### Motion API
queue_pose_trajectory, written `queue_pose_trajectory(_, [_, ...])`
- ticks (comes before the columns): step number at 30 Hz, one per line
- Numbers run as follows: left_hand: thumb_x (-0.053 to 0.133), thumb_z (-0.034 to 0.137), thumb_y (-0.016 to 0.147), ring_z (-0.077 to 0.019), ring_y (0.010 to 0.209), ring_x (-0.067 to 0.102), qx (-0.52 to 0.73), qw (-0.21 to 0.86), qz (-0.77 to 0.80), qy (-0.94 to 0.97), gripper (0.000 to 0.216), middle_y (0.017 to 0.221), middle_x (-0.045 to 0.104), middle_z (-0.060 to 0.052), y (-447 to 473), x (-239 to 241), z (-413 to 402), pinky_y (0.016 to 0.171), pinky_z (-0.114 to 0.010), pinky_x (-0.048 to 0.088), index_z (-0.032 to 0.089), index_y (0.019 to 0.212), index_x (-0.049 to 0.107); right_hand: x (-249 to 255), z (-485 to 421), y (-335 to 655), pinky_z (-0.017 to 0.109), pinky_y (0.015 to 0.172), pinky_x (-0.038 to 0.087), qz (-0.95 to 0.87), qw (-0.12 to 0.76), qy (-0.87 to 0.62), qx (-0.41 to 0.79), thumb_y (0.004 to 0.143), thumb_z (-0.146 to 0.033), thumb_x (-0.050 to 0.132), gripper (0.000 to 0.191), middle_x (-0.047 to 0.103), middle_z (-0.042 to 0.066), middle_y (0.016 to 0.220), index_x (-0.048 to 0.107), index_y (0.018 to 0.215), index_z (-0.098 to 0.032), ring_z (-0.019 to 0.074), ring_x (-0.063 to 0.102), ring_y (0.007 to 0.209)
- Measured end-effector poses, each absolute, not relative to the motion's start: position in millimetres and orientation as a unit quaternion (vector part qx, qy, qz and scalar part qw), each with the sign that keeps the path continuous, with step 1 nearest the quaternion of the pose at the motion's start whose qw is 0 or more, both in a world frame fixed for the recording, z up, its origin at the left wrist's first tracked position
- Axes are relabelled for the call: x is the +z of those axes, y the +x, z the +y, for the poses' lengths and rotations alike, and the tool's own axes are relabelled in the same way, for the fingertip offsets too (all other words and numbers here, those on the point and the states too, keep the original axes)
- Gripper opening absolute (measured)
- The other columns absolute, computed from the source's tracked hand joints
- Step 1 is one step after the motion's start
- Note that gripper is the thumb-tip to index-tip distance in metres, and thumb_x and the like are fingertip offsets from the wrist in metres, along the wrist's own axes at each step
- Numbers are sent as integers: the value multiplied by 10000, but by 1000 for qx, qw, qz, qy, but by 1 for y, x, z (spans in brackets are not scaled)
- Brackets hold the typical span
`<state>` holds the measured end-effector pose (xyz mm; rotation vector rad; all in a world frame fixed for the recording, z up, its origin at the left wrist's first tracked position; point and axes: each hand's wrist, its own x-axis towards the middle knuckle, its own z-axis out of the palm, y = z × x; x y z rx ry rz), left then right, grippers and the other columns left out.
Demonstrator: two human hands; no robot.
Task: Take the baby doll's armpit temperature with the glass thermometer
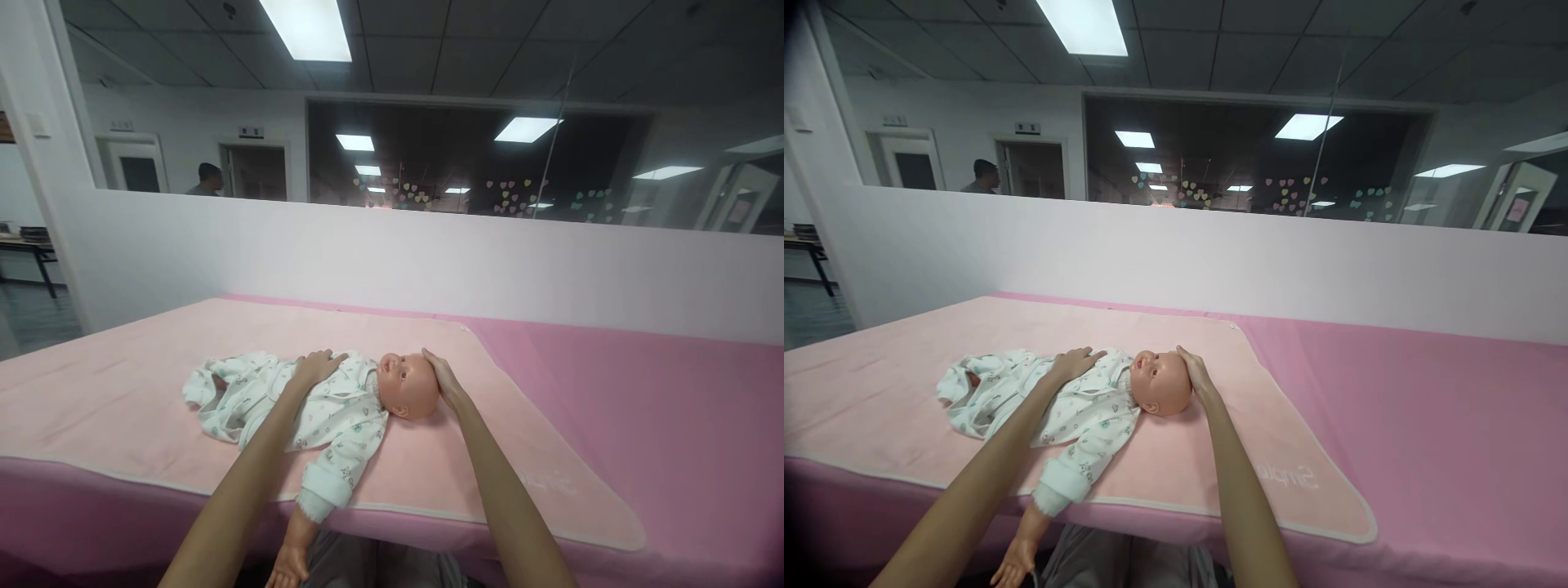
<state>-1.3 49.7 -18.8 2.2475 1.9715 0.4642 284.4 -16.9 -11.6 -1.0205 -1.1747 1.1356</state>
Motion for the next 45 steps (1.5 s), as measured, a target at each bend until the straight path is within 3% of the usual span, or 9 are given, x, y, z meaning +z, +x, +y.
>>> queue_pose_trajectory(3, [230, 668, 763, -356, 1083, 510, 151, 58, 650, 742, 644, 1133, 601, -156, -1, -19, 50, 901, -525, 310, 188, 985, 599, -11, -15, 285, 270, 820, 427, -496, 584, -434, 473, 677, -510, 591, 407, 674, 50, 930, 662, 841, -145, 210, 584, 935])
queue_pose_trajectory(9, [225, 674, 757, -347, 1097, 504, 151, 58, 653, 740, 640, 1143, 598, -147, -2, -19, 50, 908, -503, 312, 207, 987, 597, -12, -18, 283, 294, 738, 449, -504, 566, -442, 481, 663, -508, 610, 382, 683, 58, 804, 659, 747, -139, 221, 609, 811])
queue_pose_trajectory(22, [248, 666, 749, -349, 1109, 496, 169, 68, 653, 736, 634, 1140, 603, -142, -2, -19, 47, 926, -490, 303, 211, 1030, 590, -9, -17, 283, 257, 754, 433, -508, 581, -442, 457, 648, -491, 621, 378, 678, 42, 865, 658, 788, -142, 198, 594, 844])
queue_pose_trajectory(26, [278, 655, 741, -354, 1124, 482, 191, 81, 651, 730, 619, 1133, 607, -142, -2, -20, 47, 929, -490, 302, 210, 1032, 595, -11, -17, 283, 268, 690, 439, -508, 578, -449, 455, 650, -506, 614, 374, 674, 43, 760, 643, 720, -140, 204, 598, 761])
queue_pose_trajectory(33, [400, 626, 711, -345, 1108, 497, 280, 133, 629, 713, 558, 1128, 614, -114, -7, -24, 46, 927, -462, 331, 217, 1026, 611, -11, -19, 281, 273, 684, 436, -511, 578, -452, 447, 649, -526, 599, 403, 668, 42, 747, 640, 732, -134, 201, 594, 753])
queue_pose_trajectory(39, [398, 548, 773, -243, 976, 583, 413, 193, 564, 688, 586, 1142, 599, -106, -16, -21, 44, 775, -321, 459, 163, 1201, 511, -7, -27, 276, 275, 657, 426, -514, 585, -454, 433, 654, -516, 592, 381, 660, 44, 724, 621, 703, -139, 206, 587, 740])
queue_pose_trajectory(42, [437, 529, 761, -193, 891, 593, 538, 261, 470, 649, 585, 1157, 575, -107, -16, -17, 38, 694, -273, 471, 158, 1209, 494, -4, -31, 274, 264, 642, 415, -513, 597, -452, 420, 662, -491, 598, 333, 655, 29, 739, 588, 666, -159, 195, 577, 739])
queue_pose_trajectory(45, [574, 504, 681, -152, 679, 565, 568, 351, 373, 644, 521, 897, 634, -83, -8, -13, 26, 564, -249, 434, 148, 1060, 598, -4, -32, 273, 259, 635, 404, -511, 606, -454, 408, 657, -473, 609, 309, 648, 19, 739, 561, 634, -169, 188, 563, 738])
